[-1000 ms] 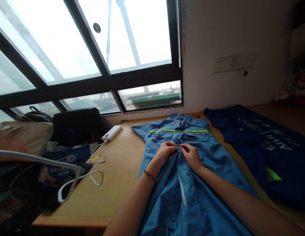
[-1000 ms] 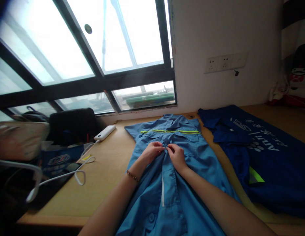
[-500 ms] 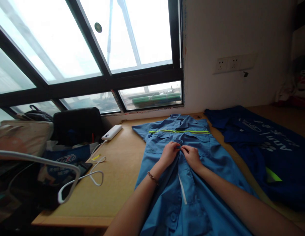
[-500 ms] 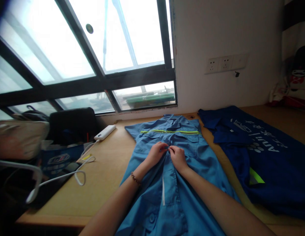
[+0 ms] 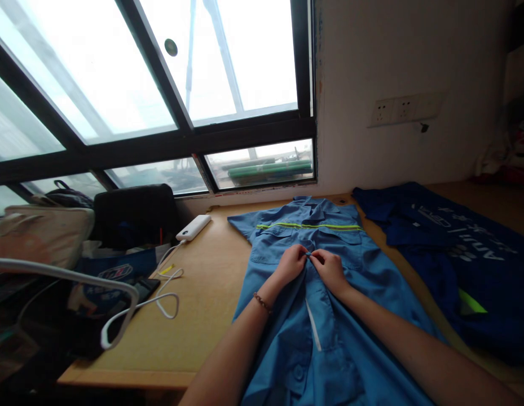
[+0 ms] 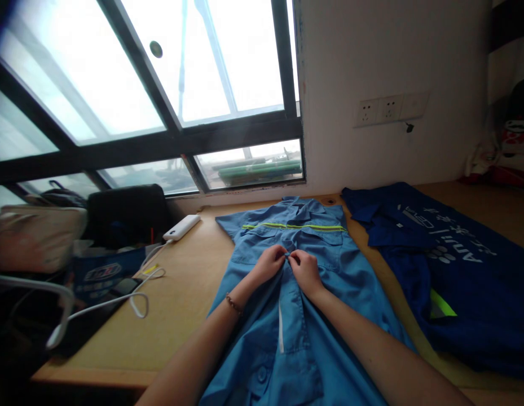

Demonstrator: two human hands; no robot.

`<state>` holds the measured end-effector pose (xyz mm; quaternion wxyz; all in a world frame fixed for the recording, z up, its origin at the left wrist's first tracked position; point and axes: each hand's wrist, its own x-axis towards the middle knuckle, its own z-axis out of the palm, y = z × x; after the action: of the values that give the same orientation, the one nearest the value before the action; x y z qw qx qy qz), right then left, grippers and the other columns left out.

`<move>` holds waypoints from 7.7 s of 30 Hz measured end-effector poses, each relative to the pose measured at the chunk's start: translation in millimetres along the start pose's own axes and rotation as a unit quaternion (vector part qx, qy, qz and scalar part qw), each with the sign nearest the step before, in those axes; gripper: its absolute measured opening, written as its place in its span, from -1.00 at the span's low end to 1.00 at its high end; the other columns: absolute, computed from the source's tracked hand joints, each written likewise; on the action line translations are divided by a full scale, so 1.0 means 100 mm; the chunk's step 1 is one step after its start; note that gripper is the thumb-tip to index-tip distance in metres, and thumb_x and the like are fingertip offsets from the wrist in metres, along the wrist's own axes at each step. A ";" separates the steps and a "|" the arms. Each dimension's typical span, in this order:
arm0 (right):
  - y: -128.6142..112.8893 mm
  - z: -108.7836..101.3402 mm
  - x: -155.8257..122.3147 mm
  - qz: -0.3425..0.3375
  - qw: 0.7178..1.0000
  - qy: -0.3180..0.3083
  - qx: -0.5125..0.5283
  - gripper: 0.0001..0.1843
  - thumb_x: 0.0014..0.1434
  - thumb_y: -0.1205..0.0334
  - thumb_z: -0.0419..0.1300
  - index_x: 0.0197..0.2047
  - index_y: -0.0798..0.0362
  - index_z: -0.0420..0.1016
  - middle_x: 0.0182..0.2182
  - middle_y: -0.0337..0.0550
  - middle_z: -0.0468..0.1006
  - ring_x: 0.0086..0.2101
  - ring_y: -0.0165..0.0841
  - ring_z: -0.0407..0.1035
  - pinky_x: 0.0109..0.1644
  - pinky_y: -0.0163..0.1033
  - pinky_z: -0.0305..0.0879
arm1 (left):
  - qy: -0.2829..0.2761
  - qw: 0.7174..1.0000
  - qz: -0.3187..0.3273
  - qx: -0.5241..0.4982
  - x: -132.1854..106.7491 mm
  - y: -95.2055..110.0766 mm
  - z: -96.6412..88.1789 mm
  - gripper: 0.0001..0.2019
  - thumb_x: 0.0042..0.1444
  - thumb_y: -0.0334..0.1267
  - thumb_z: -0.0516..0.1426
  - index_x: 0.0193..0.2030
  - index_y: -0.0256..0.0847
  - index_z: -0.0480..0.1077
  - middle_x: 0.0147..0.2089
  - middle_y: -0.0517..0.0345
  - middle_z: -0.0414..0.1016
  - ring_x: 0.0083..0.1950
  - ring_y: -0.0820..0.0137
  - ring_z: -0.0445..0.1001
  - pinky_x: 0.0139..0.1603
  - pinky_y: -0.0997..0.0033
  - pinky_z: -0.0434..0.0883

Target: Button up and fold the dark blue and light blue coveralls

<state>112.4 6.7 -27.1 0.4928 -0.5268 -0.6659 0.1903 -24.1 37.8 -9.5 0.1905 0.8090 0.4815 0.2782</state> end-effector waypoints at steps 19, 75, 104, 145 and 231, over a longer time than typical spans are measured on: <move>-0.39 -0.01 -0.66 -0.089 0.958 -0.142 -0.233 -0.49 0.07 0.22 0.06 0.09 0.23 0.22 0.10 0.14 0.18 0.11 -0.09 -0.02 0.14 -0.02 0.03 | 0.041 0.969 0.016 0.242 0.46 -0.19 0.13 -0.81 0.15 -0.40 -0.11 -0.15 -0.25 0.24 -0.15 0.03 0.33 -0.16 0.38 0.35 -0.18 0.44 0.26; -0.25 -0.57 -0.04 0.306 0.827 -0.111 0.458 -0.75 -0.14 0.15 0.17 -0.32 0.03 0.36 -0.50 -0.25 0.48 -0.49 -0.36 0.37 -0.39 -0.26 0.31 | -0.144 0.988 -0.023 -0.053 -0.54 0.13 -0.24 -0.84 -0.12 -0.21 0.16 -0.44 -0.23 0.29 -0.49 0.24 0.36 -0.49 0.49 0.31 -0.51 0.54 0.20; -0.26 -0.29 -0.20 0.117 0.942 -0.208 0.236 -0.82 -0.16 0.25 0.25 -0.49 0.11 0.32 -0.53 -0.27 0.42 -0.49 -0.44 0.31 -0.39 -0.34 0.21 | -0.294 0.829 -0.144 -0.454 -0.52 0.20 -0.38 -0.68 -0.09 -0.17 0.20 -0.28 -0.28 0.19 -0.47 0.08 0.48 -0.45 0.33 0.50 -0.42 0.36 0.43; -0.27 -0.22 -0.28 0.022 0.979 -0.186 0.078 -0.92 -0.07 0.27 0.19 -0.45 0.08 0.36 -0.53 -0.27 0.43 -0.52 -0.46 0.31 -0.45 -0.37 0.23 | -0.162 0.832 -0.236 -0.476 -0.54 0.27 -0.16 -0.69 -0.02 -0.23 0.09 -0.26 -0.19 -0.02 -0.62 0.24 0.38 -0.55 0.27 0.49 -0.55 0.38 0.42; -0.36 -0.32 -0.24 0.319 0.848 -0.278 0.318 -0.84 -0.26 0.38 0.11 -0.47 0.13 0.35 -0.62 -0.32 0.35 -0.65 -0.55 0.15 -0.62 -0.43 0.04 | -0.013 0.977 -0.085 -0.197 -0.26 -0.21 -0.10 -0.86 -0.12 -0.41 0.03 -0.38 -0.32 0.36 -0.70 0.29 0.30 -0.68 0.51 0.32 -0.63 0.58 0.24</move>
<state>120.3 -36.8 4.0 0.3401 -0.4499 -0.4727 0.6771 -54.7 24.9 -21.0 0.3754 0.7152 0.4815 0.3403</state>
